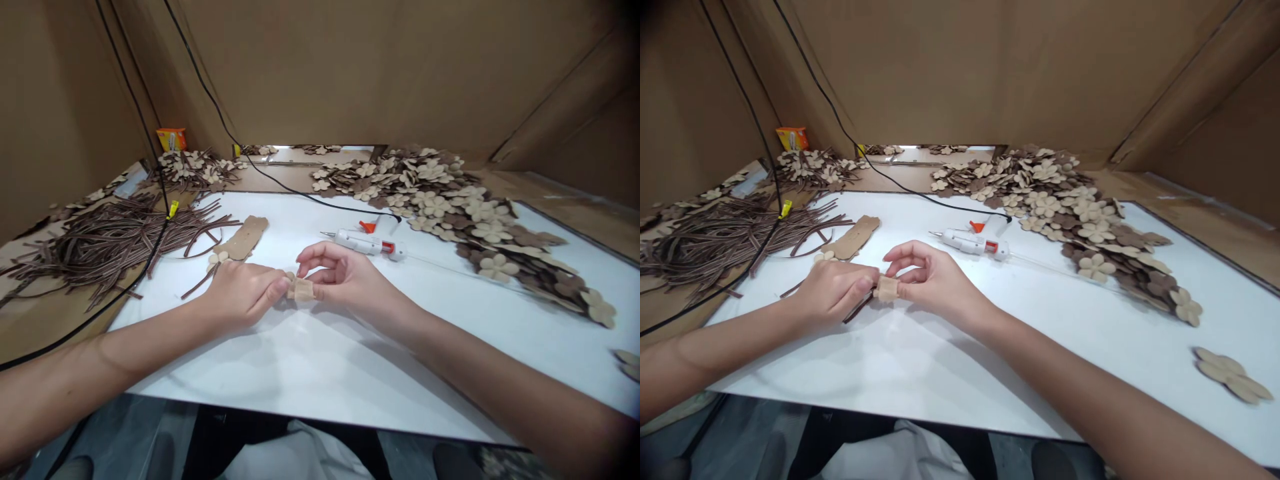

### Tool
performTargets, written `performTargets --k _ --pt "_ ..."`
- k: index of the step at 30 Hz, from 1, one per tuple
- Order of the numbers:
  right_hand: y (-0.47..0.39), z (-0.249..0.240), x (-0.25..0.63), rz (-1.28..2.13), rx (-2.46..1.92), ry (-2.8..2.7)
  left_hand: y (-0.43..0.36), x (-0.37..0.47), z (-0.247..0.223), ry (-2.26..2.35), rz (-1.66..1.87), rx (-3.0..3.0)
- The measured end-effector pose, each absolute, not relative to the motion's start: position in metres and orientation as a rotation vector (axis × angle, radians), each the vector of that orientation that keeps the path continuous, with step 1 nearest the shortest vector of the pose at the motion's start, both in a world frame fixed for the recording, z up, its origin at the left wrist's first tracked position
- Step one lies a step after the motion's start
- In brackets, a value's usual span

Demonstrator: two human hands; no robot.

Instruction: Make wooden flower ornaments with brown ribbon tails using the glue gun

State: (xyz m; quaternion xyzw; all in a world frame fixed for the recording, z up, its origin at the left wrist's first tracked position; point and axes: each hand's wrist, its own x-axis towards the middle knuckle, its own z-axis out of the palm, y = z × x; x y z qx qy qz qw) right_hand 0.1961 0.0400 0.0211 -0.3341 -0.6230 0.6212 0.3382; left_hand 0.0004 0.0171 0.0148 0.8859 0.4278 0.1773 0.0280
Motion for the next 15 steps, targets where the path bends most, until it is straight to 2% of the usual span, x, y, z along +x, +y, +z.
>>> performTargets --k 9,15 --pt "0.0396 0.0187 0.1982 1.816 -0.862 -1.413 0.0197 0.0018 0.0088 1.274 0.613 3.0" --pt "0.036 0.0186 0.1917 1.791 -0.9 -1.414 0.0162 0.0058 0.0103 1.397 0.585 2.906"
